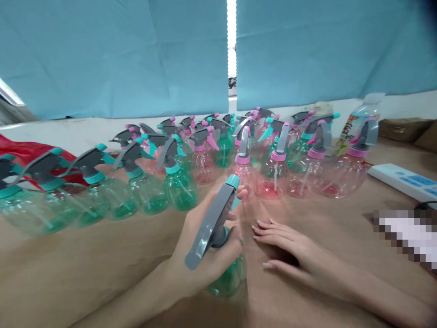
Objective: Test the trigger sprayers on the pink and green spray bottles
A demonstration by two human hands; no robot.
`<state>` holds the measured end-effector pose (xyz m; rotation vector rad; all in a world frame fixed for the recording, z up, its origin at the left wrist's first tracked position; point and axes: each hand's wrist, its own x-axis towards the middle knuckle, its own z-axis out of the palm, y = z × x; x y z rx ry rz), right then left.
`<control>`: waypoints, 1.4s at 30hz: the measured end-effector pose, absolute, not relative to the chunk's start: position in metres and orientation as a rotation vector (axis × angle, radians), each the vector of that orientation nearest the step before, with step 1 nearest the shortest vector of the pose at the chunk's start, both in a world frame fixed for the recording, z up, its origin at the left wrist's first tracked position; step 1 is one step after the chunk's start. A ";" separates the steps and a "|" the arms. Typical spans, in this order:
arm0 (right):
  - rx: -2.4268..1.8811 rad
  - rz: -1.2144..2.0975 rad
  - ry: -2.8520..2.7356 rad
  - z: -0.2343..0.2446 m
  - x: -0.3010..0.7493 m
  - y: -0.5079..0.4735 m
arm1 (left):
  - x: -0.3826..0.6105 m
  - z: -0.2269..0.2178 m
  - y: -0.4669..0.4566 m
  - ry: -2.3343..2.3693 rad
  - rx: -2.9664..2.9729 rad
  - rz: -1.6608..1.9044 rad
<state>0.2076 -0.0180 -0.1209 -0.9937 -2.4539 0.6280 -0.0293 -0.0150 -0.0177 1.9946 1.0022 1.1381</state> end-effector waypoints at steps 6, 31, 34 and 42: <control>-0.988 0.631 -2.446 -0.122 0.208 -0.018 | -0.030 -0.018 -0.013 0.995 1.944 1.122; -1.002 0.494 -2.472 -0.117 0.203 -0.022 | -0.028 -0.010 -0.018 1.011 1.882 1.063; -1.068 0.432 -2.499 -0.118 0.204 -0.024 | -0.027 -0.008 -0.019 1.035 1.884 1.082; -1.086 0.392 -2.542 -0.118 0.205 -0.022 | -0.026 -0.007 -0.019 1.055 1.857 1.044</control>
